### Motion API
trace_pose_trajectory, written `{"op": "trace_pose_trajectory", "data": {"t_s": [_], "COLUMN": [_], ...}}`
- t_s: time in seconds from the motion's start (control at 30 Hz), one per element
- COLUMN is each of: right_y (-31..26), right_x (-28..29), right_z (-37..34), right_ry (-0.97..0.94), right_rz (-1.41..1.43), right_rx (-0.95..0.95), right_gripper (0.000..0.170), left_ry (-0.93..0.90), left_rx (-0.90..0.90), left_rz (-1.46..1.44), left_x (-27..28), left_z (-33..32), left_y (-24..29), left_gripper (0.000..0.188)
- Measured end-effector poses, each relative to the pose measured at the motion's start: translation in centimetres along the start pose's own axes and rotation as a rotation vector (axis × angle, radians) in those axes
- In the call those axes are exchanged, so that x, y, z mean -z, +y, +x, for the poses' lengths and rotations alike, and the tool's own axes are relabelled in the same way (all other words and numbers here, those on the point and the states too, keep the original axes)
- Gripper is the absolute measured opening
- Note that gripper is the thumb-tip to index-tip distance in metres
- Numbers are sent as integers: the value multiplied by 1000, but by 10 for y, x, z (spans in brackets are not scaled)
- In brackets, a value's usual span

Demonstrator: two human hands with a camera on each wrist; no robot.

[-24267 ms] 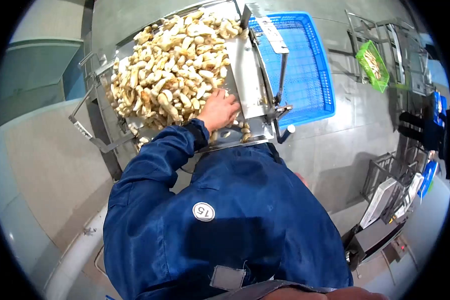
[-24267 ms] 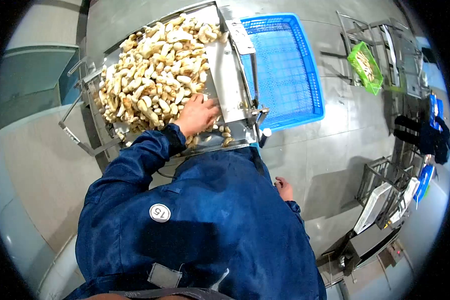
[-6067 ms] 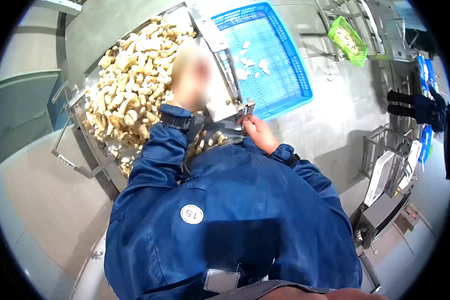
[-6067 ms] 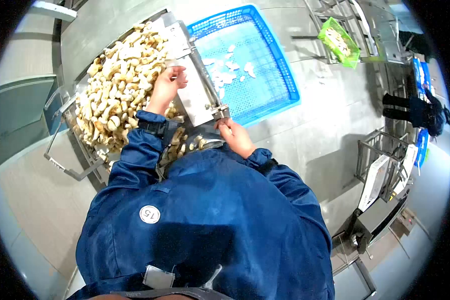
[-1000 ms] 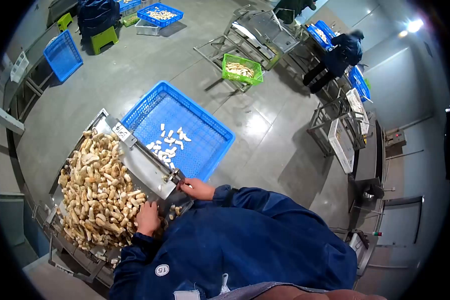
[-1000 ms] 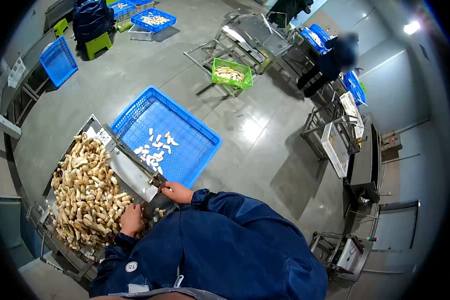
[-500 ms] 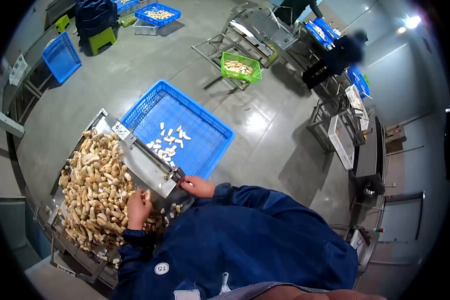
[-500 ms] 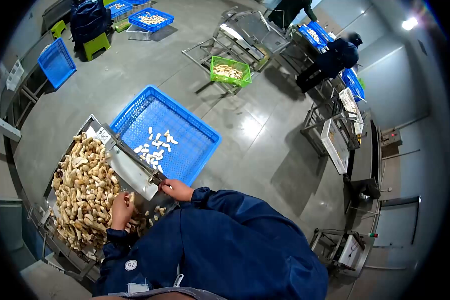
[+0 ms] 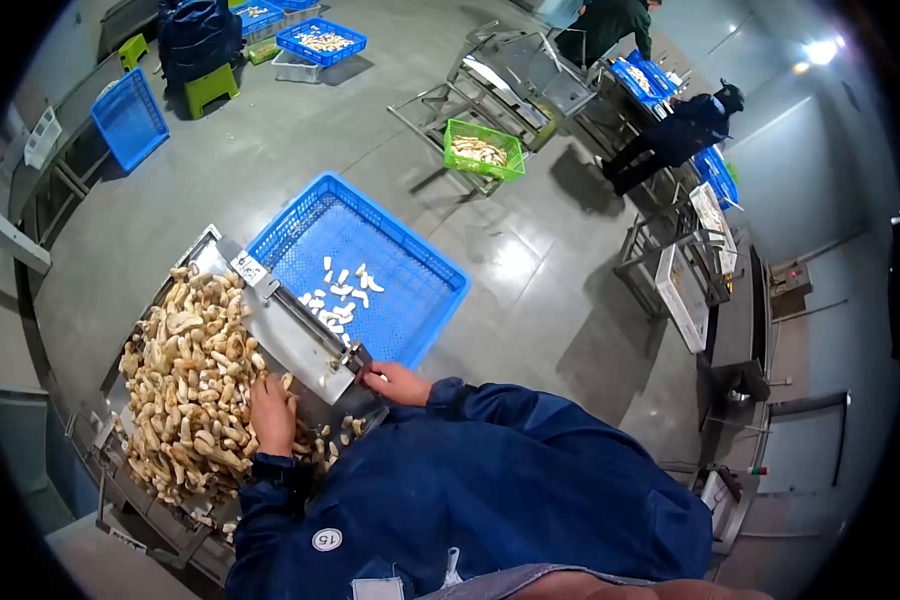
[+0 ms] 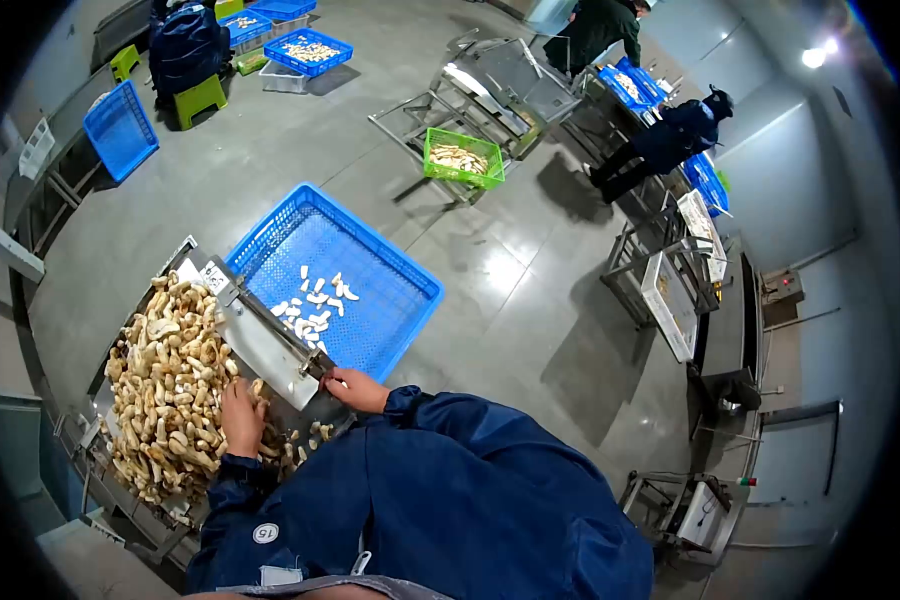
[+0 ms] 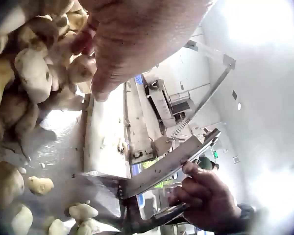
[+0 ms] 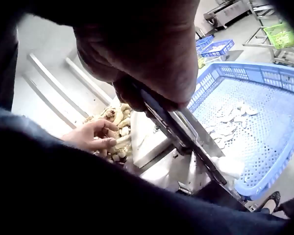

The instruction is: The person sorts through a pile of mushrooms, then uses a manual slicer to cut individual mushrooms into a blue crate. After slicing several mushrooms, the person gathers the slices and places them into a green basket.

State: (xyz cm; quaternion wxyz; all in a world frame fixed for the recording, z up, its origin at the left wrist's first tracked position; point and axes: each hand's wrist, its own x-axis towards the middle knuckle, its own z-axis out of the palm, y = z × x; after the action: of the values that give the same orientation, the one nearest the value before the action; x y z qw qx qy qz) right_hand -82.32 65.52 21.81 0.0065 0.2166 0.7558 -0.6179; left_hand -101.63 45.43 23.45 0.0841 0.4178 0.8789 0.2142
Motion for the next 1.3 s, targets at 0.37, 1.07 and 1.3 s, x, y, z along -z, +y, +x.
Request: {"op": "trace_pose_trajectory", "data": {"t_s": [0.37,1.07,1.3], "right_y": [-9,-20,-12], "right_x": [-3,1,-2], "right_z": [-4,-4,-4], "right_ry": [70,33,58], "right_rz": [-12,52,-47], "right_rx": [-130,-198,-98], "right_gripper": [25,25,28], "left_ry": [-36,-55,15], "left_rx": [78,-30,-7], "left_rz": [42,223,234], "left_x": [0,-6,-43], "left_z": [-2,-14,11], "left_y": [-26,-20,-33], "left_gripper": [35,11,12]}}
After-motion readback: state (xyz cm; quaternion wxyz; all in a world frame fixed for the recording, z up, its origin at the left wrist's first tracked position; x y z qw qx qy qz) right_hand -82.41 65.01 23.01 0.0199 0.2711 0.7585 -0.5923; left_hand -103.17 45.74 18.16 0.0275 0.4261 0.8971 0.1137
